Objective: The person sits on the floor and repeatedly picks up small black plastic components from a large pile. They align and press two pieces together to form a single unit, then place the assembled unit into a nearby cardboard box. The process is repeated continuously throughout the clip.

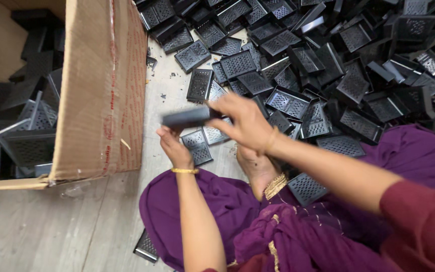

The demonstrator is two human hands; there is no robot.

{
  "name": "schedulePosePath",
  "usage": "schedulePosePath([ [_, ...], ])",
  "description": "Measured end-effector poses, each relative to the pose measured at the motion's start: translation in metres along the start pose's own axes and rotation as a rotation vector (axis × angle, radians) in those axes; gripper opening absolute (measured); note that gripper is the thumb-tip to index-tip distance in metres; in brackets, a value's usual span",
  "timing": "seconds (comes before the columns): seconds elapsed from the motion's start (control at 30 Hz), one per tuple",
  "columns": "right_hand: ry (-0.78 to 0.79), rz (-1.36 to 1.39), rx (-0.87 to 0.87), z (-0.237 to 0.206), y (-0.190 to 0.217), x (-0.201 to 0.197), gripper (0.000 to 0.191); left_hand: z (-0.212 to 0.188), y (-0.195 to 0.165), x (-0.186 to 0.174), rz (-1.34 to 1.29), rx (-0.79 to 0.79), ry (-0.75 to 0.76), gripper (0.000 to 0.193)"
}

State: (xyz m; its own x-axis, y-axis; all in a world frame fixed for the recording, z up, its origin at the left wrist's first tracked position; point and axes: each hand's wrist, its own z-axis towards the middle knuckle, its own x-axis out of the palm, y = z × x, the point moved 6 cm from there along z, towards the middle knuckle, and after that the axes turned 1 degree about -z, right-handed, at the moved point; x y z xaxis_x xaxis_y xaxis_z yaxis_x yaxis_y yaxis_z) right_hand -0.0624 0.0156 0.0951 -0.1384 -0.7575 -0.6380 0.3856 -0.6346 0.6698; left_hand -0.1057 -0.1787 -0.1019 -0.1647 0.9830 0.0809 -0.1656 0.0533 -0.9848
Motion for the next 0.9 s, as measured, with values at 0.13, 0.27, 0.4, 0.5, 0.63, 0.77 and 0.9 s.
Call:
schedulePosePath([
  [0.13,-0.208,0.066,-0.390,0.074,0.073,-0.013,0.045,-0.001,0.014,0.003,0.625,-0.090,0.009,0.035],
  [0.27,-0.294,-0.088,-0.659,0.146,0.148,0.028,0.061,-0.023,0.034,0.032,1.078,-0.336,0.164,0.077],
  [0.4,-0.211,-0.062,-0.854,0.165,0.146,0.058,0.057,-0.032,0.035,0.048,1.216,-0.356,0.211,0.073],
  [0.5,-0.127,-0.098,-0.744,0.157,0.060,0.055,0.052,-0.028,0.039,0.045,1.213,-0.425,0.239,0.064],
  [0.63,0.162,-0.441,-0.317,0.137,-0.098,0.053,0.047,-0.021,0.044,0.041,0.928,-0.417,0.133,0.052],
  [0.77,0.295,-0.803,-0.018,0.066,-0.196,0.046,0.053,-0.024,0.050,0.043,0.953,-0.313,0.108,0.047],
  [0.9,0.430,-0.792,0.309,0.031,-0.228,0.045,0.049,-0.029,0.062,0.053,1.038,-0.362,0.209,0.058],
])
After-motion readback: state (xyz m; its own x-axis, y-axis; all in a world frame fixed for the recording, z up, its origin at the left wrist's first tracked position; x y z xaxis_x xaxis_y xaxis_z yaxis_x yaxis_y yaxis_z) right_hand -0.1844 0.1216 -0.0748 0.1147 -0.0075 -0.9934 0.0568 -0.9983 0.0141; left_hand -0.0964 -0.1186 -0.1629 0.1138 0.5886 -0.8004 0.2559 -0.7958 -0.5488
